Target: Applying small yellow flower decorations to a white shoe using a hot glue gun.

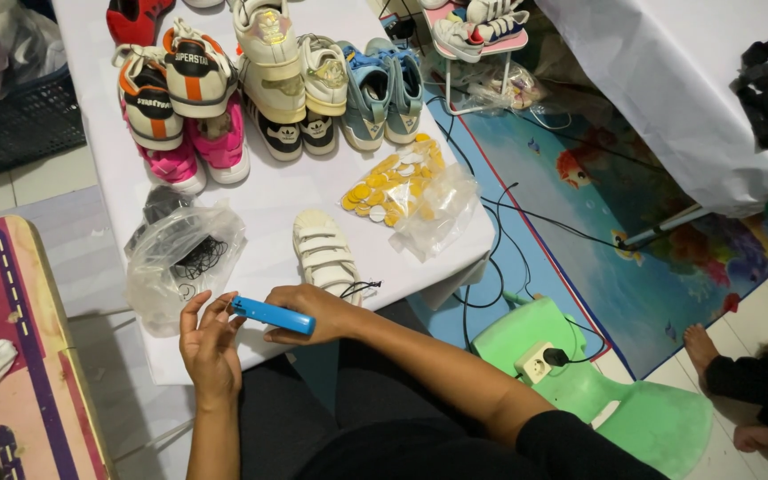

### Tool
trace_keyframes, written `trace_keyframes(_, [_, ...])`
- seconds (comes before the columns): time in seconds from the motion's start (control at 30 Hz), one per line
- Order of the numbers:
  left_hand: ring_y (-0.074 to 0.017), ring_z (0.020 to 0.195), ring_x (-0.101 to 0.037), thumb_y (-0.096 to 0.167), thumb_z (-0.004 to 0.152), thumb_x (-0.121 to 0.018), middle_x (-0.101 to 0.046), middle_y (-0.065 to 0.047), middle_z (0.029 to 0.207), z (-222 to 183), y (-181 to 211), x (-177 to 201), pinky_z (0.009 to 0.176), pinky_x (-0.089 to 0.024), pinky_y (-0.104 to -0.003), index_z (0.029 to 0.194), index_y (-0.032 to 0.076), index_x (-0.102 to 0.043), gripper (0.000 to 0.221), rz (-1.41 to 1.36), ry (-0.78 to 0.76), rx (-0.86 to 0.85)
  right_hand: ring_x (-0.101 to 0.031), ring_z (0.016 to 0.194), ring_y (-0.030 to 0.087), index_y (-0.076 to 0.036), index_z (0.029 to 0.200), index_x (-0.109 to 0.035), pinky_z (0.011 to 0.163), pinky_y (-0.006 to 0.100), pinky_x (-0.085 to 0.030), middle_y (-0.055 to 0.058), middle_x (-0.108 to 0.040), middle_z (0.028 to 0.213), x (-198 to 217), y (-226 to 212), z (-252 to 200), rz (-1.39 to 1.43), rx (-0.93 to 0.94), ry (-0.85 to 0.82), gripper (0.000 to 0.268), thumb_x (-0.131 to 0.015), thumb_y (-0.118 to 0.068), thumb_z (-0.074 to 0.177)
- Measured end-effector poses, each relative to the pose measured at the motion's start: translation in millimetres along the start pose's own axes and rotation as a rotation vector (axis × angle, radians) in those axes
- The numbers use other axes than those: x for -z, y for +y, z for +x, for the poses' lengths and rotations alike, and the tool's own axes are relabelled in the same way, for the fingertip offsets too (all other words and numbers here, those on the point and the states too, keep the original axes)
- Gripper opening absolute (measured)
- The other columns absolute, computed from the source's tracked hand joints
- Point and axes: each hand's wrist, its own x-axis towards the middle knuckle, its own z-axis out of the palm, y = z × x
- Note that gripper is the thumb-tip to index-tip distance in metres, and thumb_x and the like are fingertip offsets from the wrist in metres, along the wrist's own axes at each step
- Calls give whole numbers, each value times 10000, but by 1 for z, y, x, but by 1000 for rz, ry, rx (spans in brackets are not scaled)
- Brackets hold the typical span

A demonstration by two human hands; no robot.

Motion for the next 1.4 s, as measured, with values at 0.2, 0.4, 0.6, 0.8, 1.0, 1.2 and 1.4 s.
trace_keyframes(0.2, [-151, 999, -636, 194, 987, -582, -656, -62, 1053, 0, -6, 6, 973, -496, -336, 1361, 75, -491, 403, 40, 41, -20, -657, 688, 188, -59, 885, -656, 624, 294, -519, 65, -700, 867, -1, 2, 0, -1, 3, -15, 225, -793, -214, 795])
trace_keyframes(0.4, [-188, 1079, -593, 75, 947, -562, -620, -118, 1175, 0, -5, 6, 974, -467, -351, 1339, 76, -477, 401, -8, 9, -20, -651, 678, 195, -59, 861, -641, 629, 306, -516, 64, -685, 842, -1, 2, 0, -24, 26, 0, 224, -786, -219, 802])
trace_keyframes(0.6, [-199, 1108, -594, 97, 940, -579, -635, -142, 1214, -1, -3, 5, 996, -468, -363, 1341, 84, -469, 416, -12, 20, -11, -635, 655, 180, -67, 842, -625, 606, 292, -504, 53, -676, 828, 0, 1, -1, 12, 31, 14, 218, -799, -185, 787])
trace_keyframes(0.8, [-218, 1137, -578, 26, 918, -582, -604, -164, 1250, 4, -10, 13, 1069, -467, -408, 1390, 104, -431, 502, -115, 20, 9, -631, 659, 183, -83, 855, -603, 611, 296, -500, 42, -664, 829, -2, 6, -1, 7, 51, 18, 231, -793, -202, 802])
trace_keyframes(1.0, [-227, 1111, -603, 107, 936, -566, -600, -216, 1285, 3, -4, 4, 1063, -488, -399, 1337, 74, -442, 421, -71, 31, 63, -641, 662, 176, -77, 860, -618, 613, 288, -515, 48, -674, 841, -4, 11, -1, -17, 51, 19, 229, -797, -206, 800])
trace_keyframes(1.2, [-232, 1117, -634, 77, 952, -575, -633, -203, 1294, 3, -12, 13, 1027, -485, -392, 1138, 122, -469, 219, -102, -19, 50, -639, 669, 192, -77, 844, -591, 618, 305, -512, 54, -657, 834, -3, 8, -1, -26, 68, 35, 237, -784, -211, 819])
trace_keyframes(1.4, [-253, 1171, -607, 81, 935, -568, -631, -250, 1278, 1, -17, 14, 1010, -475, -399, 1149, 101, -515, 221, -101, -68, 75, -647, 657, 177, -72, 872, -621, 599, 287, -510, 61, -689, 850, -2, 5, 0, -6, 32, 6, 229, -795, -204, 803])
